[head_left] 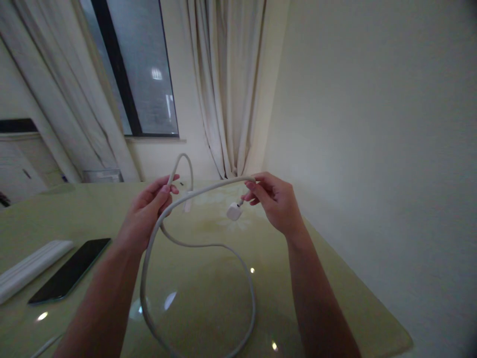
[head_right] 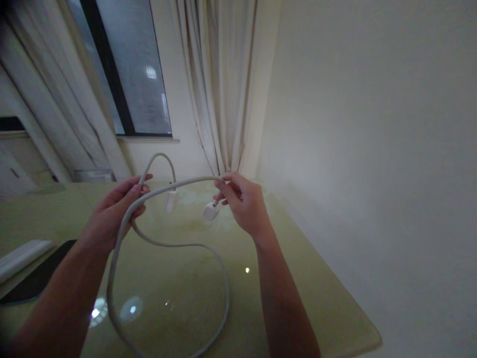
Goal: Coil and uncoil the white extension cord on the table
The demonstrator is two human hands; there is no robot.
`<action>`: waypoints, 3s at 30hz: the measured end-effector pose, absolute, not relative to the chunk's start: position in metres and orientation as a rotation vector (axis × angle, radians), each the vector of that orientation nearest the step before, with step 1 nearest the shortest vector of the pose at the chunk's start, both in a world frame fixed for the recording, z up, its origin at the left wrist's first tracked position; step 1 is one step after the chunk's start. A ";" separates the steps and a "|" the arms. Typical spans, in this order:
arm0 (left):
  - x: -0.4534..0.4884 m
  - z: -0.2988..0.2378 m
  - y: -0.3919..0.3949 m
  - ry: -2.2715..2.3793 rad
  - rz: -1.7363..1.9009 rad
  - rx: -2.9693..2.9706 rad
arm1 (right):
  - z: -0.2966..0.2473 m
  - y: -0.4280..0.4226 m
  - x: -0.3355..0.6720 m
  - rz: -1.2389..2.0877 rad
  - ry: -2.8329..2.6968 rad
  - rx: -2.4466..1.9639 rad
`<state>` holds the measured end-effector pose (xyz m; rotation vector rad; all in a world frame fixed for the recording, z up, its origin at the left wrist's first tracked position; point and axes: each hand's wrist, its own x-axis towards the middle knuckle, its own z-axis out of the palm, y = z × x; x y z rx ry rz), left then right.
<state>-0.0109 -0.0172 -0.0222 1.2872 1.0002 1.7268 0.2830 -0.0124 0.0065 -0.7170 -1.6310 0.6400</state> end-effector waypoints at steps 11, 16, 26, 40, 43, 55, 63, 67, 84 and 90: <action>0.034 -0.025 -0.024 1.025 1.643 1.693 | -0.016 -0.002 0.241 1.229 -1.603 -0.708; 0.047 -0.026 -0.026 1.115 1.733 2.043 | -0.023 -0.004 0.227 1.389 -1.522 -0.556; 0.047 -0.030 -0.022 0.895 1.539 2.026 | -0.022 0.003 0.212 1.540 -1.065 -0.544; 0.064 -0.062 -0.015 0.638 1.042 1.569 | -0.018 -0.007 0.217 1.286 -1.272 -0.596; 0.062 -0.057 -0.018 0.612 1.317 1.462 | -0.021 -0.004 0.216 1.252 -1.326 -0.592; 0.069 -0.040 -0.024 0.816 1.940 1.324 | -0.015 0.000 0.224 1.718 -1.100 -0.560; 0.038 -0.019 -0.042 0.659 1.420 1.737 | -0.011 -0.004 0.218 1.463 -1.122 -0.535; 0.044 -0.020 -0.052 0.474 1.288 1.711 | -0.006 -0.009 0.222 1.420 -1.199 -0.541; 0.061 -0.042 -0.054 0.529 0.556 1.454 | -0.015 -0.010 0.227 1.116 -1.485 -0.677; 0.065 -0.050 -0.049 0.464 0.539 1.378 | -0.010 -0.011 0.233 1.057 -1.561 -0.600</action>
